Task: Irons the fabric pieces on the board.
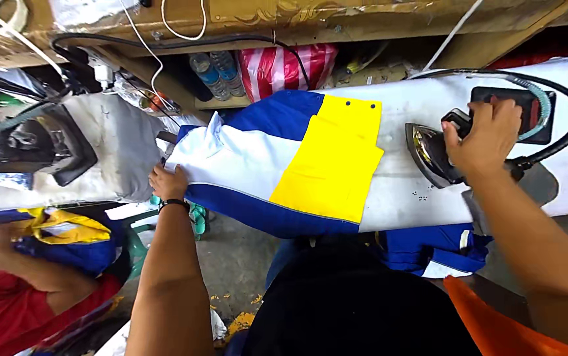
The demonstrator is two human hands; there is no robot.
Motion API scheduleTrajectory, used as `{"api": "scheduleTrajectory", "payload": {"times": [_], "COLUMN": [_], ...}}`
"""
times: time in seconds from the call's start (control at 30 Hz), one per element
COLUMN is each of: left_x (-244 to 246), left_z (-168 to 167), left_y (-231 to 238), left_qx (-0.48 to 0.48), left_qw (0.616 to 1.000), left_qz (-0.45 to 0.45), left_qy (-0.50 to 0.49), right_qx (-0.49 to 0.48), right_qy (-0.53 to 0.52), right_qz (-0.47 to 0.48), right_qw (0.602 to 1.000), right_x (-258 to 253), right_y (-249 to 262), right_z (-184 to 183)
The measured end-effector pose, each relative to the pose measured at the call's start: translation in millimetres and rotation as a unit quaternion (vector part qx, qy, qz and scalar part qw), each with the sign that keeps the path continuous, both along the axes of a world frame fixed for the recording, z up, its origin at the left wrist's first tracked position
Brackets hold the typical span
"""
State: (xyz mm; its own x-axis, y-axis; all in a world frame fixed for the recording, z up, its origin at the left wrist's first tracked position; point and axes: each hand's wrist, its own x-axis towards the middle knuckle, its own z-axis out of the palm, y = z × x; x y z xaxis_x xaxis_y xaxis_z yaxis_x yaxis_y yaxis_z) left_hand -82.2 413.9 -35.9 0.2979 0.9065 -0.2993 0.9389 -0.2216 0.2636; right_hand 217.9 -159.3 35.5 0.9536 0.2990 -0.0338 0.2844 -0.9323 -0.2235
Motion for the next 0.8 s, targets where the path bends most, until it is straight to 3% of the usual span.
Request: {"api": "scheduleTrajectory", "payload": {"times": [0.07, 0.17, 0.23, 0.4, 0.63, 0.73, 0.8], "left_x": [0, -1, -2, -11, 21, 24, 19], "left_z": [-5, -8, -7, -7, 19, 22, 16], "left_y": [8, 18, 22, 32, 52, 40, 20], "left_qx": [-0.013, -0.027, -0.031, -0.007, 0.041, 0.029, 0.037], "left_qw": [1.000, 0.999, 0.999, 0.992, 0.961, 0.977, 0.989], "left_qz": [-0.003, -0.017, -0.009, 0.098, 0.182, 0.140, 0.044], "left_qy": [0.012, 0.024, 0.013, -0.081, -0.204, -0.161, -0.136], "right_qx": [0.005, 0.053, 0.110, 0.265, 0.504, 0.439, 0.341], "right_qy": [-0.014, 0.140, 0.205, 0.208, 0.208, 0.172, 0.174], "right_qz": [0.029, -0.024, -0.078, -0.111, -0.070, -0.085, -0.093], "right_qw": [0.999, 0.988, 0.969, 0.935, 0.836, 0.878, 0.919], "right_x": [-39, -88, -92, -35, 77, 90, 91], "right_y": [20, 60, 86, 140, 197, 200, 194], "right_z": [-12, -60, -85, -86, -47, -58, -73]}}
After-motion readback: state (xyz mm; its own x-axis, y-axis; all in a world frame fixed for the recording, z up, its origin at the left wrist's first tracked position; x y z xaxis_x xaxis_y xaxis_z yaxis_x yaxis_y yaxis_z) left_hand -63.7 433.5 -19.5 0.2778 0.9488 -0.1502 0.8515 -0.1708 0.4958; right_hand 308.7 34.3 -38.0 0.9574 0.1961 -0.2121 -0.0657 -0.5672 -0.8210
